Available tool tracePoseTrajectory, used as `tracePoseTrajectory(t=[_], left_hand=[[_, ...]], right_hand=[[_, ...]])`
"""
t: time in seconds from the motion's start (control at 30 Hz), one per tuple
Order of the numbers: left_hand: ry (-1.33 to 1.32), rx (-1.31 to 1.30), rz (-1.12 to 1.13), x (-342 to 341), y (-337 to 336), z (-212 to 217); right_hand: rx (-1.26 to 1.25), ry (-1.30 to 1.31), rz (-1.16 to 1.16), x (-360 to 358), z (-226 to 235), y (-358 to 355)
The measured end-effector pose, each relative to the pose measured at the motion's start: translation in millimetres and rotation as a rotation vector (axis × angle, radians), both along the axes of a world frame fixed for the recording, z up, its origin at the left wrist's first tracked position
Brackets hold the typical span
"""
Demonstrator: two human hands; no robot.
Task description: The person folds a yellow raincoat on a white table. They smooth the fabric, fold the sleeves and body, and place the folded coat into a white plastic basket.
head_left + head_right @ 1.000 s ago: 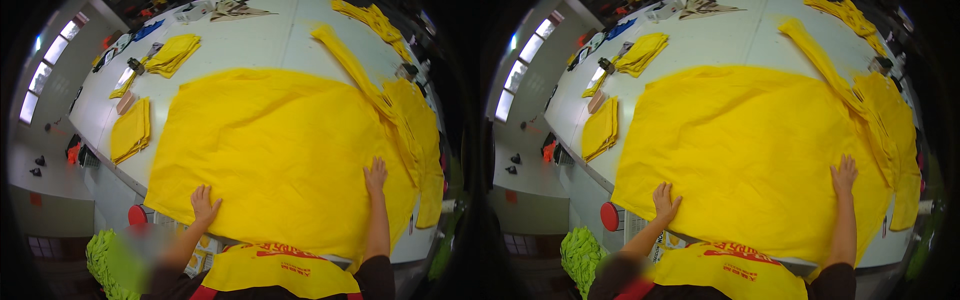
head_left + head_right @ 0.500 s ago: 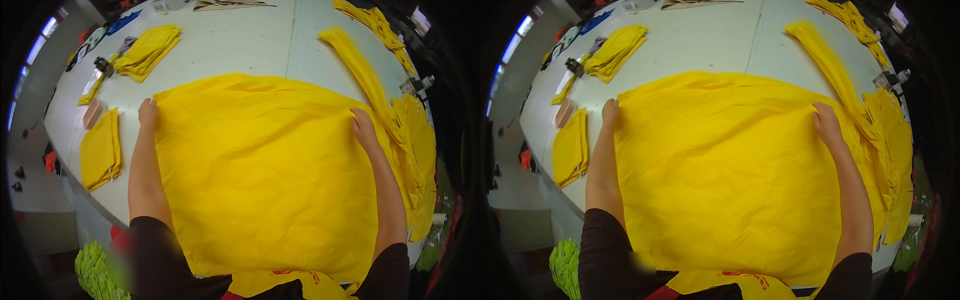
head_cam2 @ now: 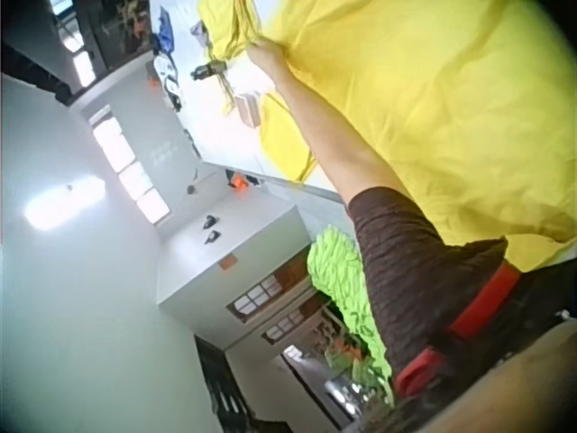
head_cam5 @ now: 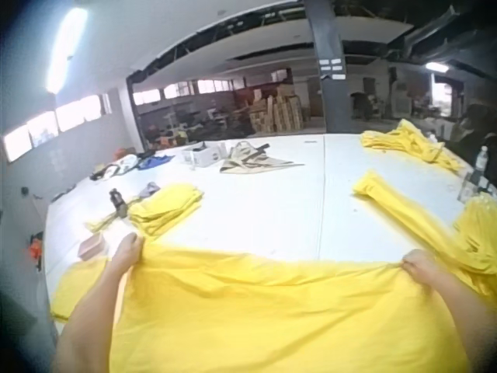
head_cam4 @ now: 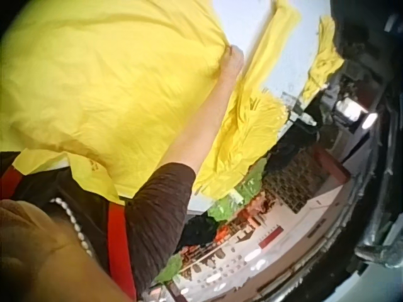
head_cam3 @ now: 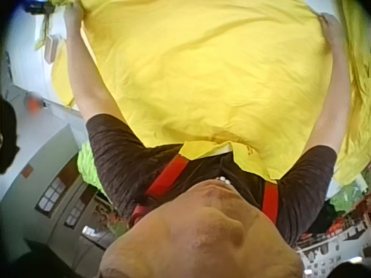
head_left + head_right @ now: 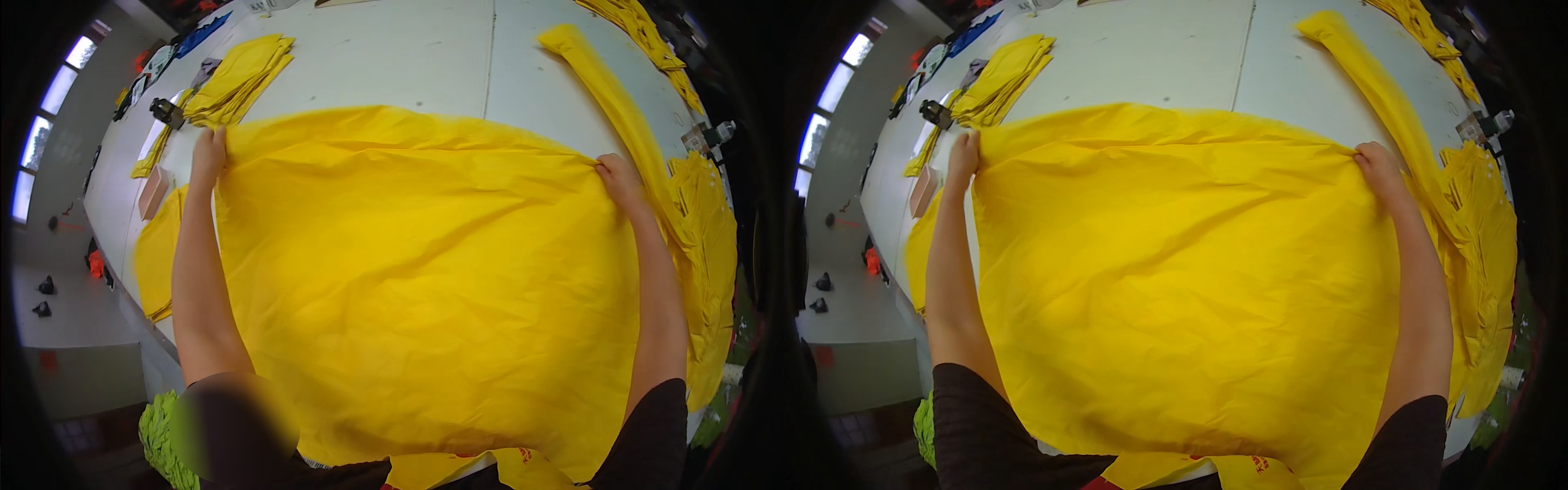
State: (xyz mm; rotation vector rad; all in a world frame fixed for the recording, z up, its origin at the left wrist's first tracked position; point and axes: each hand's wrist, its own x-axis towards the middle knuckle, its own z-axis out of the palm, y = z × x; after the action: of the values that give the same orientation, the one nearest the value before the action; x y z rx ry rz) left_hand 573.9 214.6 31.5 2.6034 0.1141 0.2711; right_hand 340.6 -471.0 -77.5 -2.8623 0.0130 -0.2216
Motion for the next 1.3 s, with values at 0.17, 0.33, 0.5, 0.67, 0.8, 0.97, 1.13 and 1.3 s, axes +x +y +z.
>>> tracePoseTrajectory(t=[0.17, 0.33, 0.5, 0.67, 0.8, 0.97, 1.13, 1.3], left_hand=[[0.056, -0.056, -0.013, -19.1, -10.7, 115.5], [0.328, -1.062, -0.193, -62.2, 14.7, 107.2], [0.381, -1.055, -0.196, -150.3, 14.4, 1.2], [0.371, -0.425, -0.018, -160.6, 24.5, 38.3], [0.197, -0.248, -0.084, -177.7, -4.6, 94.5], [0.269, 0.043, -0.51, -215.4, -26.5, 149.7], [0.011, 0.174, -0.342, -190.8, 8.4, 201.4], [-0.63, 0.29, -0.304, -170.4, 2.1, 319.2]], right_hand=[[0.259, -0.057, -0.123, -9.6, 17.7, -1.9], [0.257, -0.119, -0.169, -11.5, 11.0, -3.0], [0.128, -0.059, -0.169, -20.1, 16.5, 11.0], [0.189, -0.067, -0.189, -16.3, 29.3, 12.6], [0.231, -0.121, -0.196, -18.1, 24.7, 0.8], [0.252, -0.147, -0.208, -22.0, 24.8, 3.7], [0.383, -0.101, -0.223, -20.1, 26.8, -13.0], [0.791, -0.146, 0.049, -15.1, 47.9, -54.8]])
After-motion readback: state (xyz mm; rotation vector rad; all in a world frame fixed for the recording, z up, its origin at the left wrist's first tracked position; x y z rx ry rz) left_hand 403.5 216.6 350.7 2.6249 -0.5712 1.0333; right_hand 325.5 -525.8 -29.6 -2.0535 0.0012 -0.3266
